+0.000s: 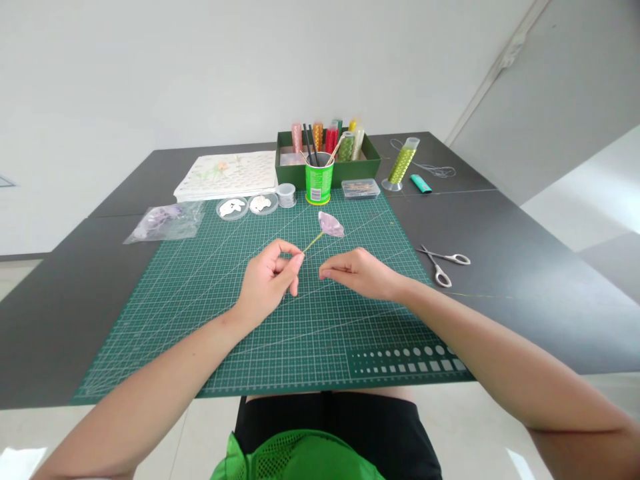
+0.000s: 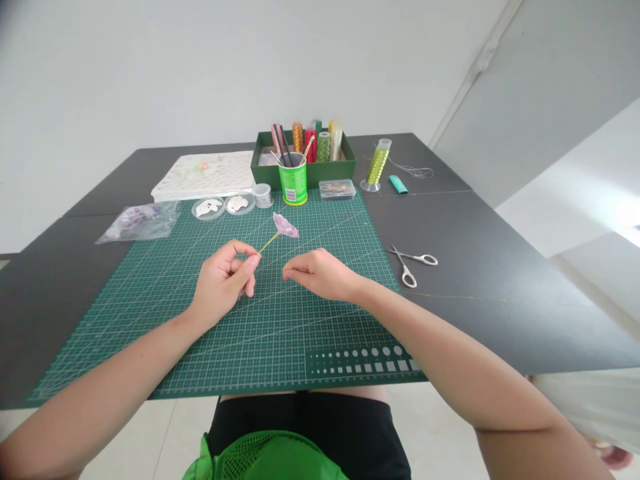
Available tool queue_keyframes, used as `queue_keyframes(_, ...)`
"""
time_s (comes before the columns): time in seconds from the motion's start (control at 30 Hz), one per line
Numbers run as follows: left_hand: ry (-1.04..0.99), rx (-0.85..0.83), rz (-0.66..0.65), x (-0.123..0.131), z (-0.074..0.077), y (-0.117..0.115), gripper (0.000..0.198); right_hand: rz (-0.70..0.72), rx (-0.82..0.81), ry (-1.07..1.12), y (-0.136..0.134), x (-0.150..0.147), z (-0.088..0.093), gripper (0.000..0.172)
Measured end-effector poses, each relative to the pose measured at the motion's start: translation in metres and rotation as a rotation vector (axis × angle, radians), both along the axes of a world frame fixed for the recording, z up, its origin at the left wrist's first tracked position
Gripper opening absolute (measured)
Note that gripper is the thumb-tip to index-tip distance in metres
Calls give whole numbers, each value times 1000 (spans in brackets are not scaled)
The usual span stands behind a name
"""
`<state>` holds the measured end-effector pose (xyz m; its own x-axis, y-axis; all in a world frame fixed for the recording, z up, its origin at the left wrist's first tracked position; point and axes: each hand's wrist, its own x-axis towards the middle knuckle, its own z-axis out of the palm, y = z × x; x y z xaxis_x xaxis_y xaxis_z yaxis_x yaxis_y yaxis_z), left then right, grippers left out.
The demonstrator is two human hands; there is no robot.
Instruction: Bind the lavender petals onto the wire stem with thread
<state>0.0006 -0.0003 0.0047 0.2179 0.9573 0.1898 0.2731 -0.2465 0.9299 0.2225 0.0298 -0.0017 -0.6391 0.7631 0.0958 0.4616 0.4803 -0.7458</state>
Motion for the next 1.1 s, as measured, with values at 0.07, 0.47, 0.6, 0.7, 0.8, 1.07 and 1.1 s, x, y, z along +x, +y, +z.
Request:
queue_keyframes(0.07,42,72,85,-3,-3,5,17,55,8,-5,-6,-2,7,26)
queue_keyframes(0.47,432,173,93,-3,-9,12,18,140,105,84,-20,-4,17,29)
queue_keyframes(0.6,297,99,93,-1,-7,10,20,140,116,83,-20,-3,17,29)
queue_keyframes(0.7,105,4,78,-1,-5,11,20,121,121,68,-20,-1,16,29)
queue_keyframes(0.8,-84,-87,49,-3,-5,13,21,13,246,40,-16,-1,11,28)
queue_keyframes(1.07,-255,-224,-41,4,-3,6,20,-342,252,90,0,-2,-5,40)
queue_keyframes(1.1,-261,-235,-54,5,-3,4,21,-307,196,149,0,-3,-6,41)
